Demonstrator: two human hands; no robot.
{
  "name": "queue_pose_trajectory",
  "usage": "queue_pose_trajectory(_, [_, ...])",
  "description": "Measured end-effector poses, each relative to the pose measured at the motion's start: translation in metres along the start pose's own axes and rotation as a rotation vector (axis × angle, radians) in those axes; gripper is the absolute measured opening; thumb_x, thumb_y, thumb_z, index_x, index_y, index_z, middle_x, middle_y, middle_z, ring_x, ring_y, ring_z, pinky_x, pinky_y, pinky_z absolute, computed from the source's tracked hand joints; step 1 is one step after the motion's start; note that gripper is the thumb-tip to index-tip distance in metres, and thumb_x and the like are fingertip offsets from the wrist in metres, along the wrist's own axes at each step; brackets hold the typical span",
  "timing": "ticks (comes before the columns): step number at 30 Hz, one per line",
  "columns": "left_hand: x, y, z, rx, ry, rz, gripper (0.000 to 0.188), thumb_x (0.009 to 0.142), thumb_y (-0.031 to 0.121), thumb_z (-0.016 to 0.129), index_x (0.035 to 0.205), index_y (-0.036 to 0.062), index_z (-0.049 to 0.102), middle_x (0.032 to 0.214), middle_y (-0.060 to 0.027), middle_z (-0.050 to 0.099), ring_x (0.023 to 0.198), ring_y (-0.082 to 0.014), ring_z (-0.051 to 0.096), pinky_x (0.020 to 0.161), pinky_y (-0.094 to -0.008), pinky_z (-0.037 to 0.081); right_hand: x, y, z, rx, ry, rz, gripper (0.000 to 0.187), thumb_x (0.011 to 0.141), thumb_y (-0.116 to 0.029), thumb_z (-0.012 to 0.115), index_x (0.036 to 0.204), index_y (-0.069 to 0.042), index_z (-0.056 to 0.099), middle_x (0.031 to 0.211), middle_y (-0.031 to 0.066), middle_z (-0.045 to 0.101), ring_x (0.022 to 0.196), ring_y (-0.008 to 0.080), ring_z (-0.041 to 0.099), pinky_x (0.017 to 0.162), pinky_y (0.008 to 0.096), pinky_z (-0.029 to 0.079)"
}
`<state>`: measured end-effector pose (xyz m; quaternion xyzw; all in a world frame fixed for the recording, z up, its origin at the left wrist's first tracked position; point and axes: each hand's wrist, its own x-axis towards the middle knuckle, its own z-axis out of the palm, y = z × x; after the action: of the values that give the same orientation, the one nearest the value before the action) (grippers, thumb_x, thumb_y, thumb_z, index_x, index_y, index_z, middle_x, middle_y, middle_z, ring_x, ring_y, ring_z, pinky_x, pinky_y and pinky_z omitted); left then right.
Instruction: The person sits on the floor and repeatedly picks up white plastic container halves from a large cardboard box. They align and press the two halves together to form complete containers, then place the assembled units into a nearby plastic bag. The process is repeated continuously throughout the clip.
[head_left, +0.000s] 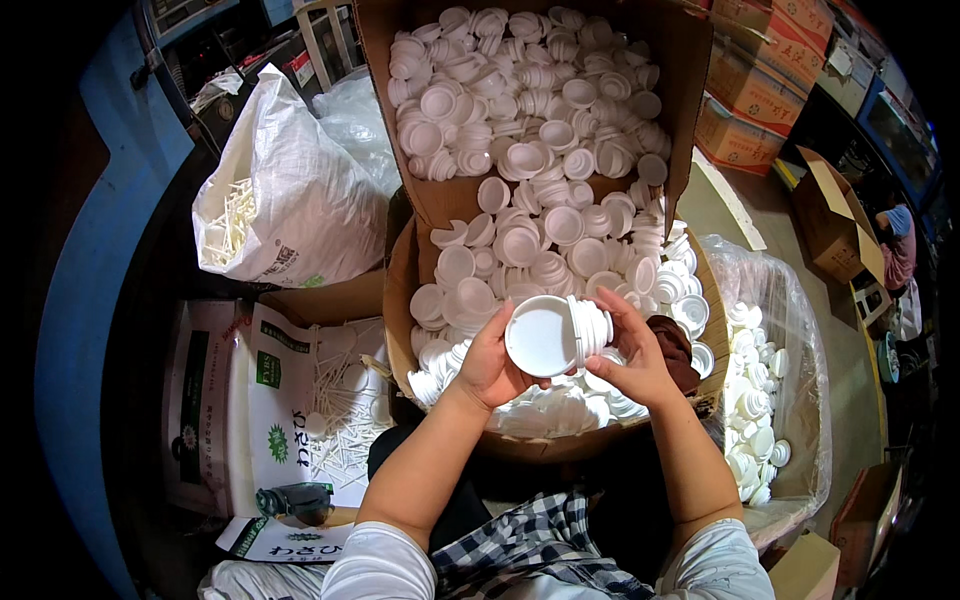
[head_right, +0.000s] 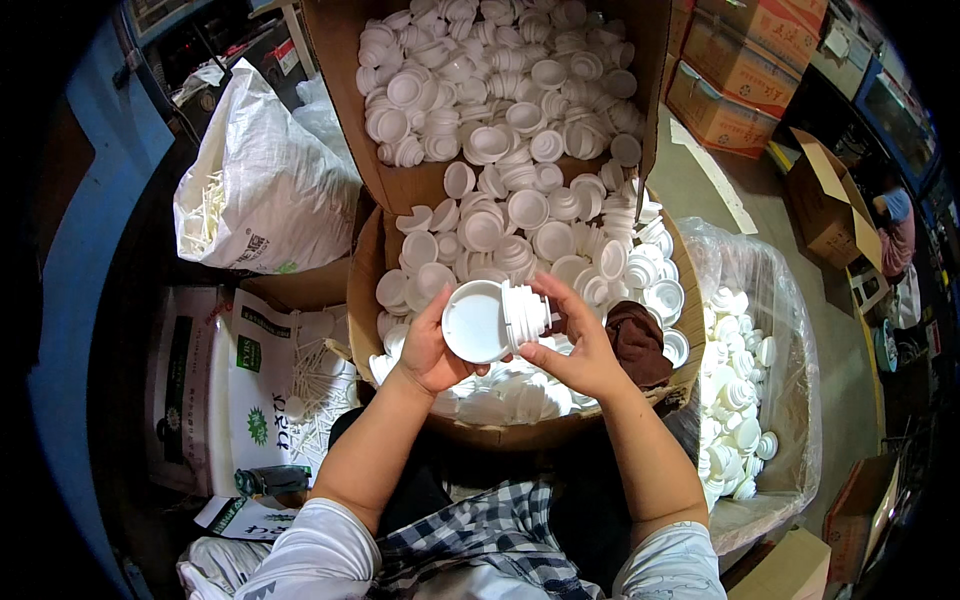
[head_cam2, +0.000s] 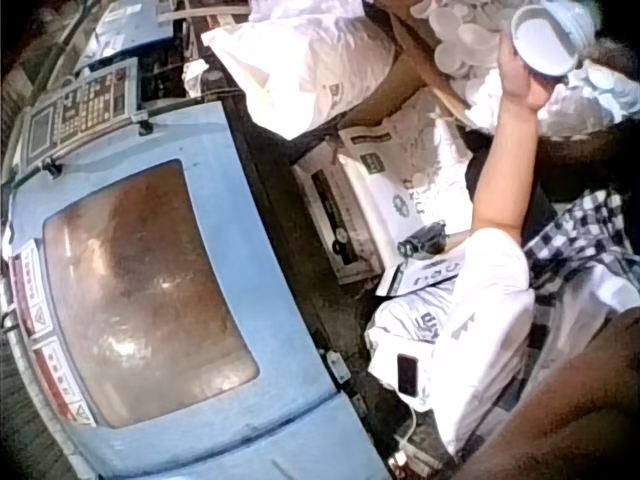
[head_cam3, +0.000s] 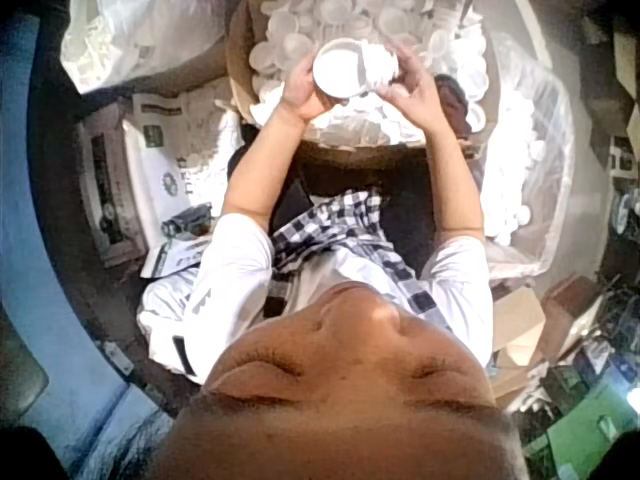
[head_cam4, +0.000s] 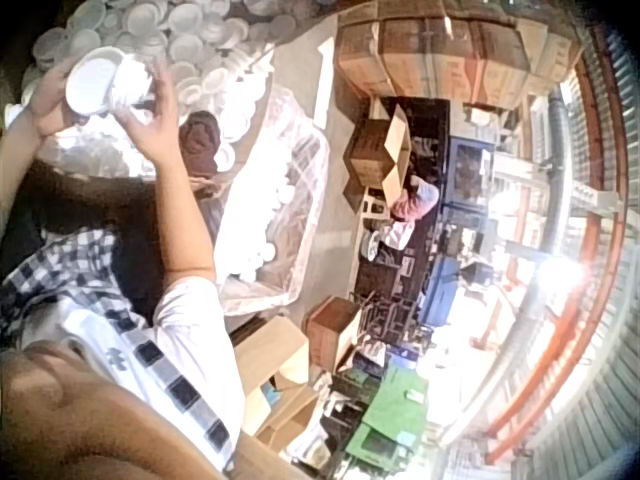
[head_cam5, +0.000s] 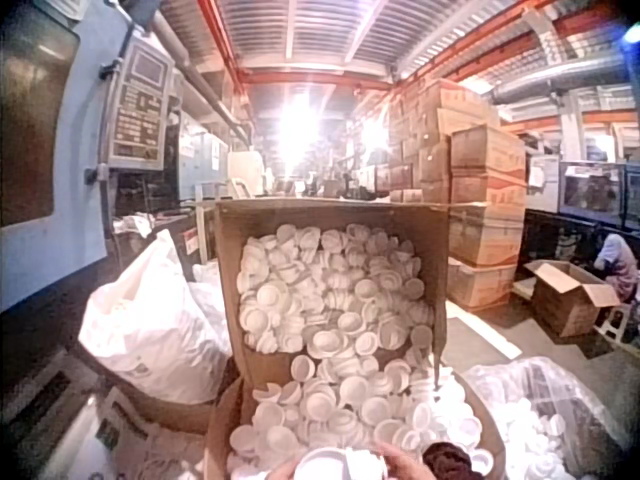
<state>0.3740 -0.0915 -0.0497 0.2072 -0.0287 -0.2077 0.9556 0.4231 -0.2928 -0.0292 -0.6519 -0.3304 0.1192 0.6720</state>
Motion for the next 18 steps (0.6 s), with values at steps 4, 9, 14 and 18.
queue_pose_trajectory(4, [0.001, 0.0, -0.006, -0.01, 0.053, -0.008, 0.059, 0.091, 0.055, 0.026, 0.122, 0.0093, 0.046, 0.108, -0.0113, 0.059, 0.085, -0.0292, 0.063, 0.053, -0.0342, 0.051, 0.0, -0.008, 0.006, 0.031, 0.011, 0.033, 0.064, 0.069, -0.013, 0.075, 0.125, -0.005, 0.045, 0.124, 0.0088, 0.048, 0.112, 0.0187, 0.047, 0.089, 0.0324, 0.041])
queue_pose_trajectory(9, [0.004, 0.0, -0.008, 0.121, 0.131, 0.04, 0.058, 0.093, 0.051, 0.023, 0.124, 0.0076, 0.044, 0.114, -0.0105, 0.057, 0.097, -0.0255, 0.059, 0.071, -0.0422, 0.054, 0.0, -0.014, 0.008, -0.546, 0.164, -0.21, 0.057, 0.064, -0.013, 0.076, 0.116, -0.006, 0.053, 0.115, 0.0108, 0.051, 0.105, 0.0239, 0.05, 0.084, 0.0332, 0.043])
queue_pose_trajectory(14, [0.007, -0.007, 0.001, 0.23, 0.202, 0.059, 0.049, 0.096, 0.041, 0.021, 0.126, 0.0077, 0.041, 0.117, -0.0092, 0.054, 0.099, -0.0232, 0.058, 0.074, -0.0389, 0.053, 0.003, -0.018, 0.016, -0.774, 0.108, -0.348, 0.058, 0.061, -0.014, 0.077, 0.113, -0.007, 0.054, 0.112, 0.0132, 0.052, 0.101, 0.0305, 0.05, 0.083, 0.0369, 0.044])
queue_pose_trajectory(18, [0.007, -0.011, -0.004, 0.331, 0.211, 0.061, 0.047, 0.096, 0.039, 0.022, 0.127, 0.0075, 0.04, 0.116, -0.0096, 0.054, 0.1, -0.0226, 0.057, 0.077, -0.0393, 0.051, 0.003, -0.019, 0.02, -0.835, 0.093, -0.366, 0.058, 0.061, -0.016, 0.076, 0.113, -0.008, 0.054, 0.11, 0.0132, 0.052, 0.1, 0.0312, 0.05, 0.082, 0.0376, 0.044])
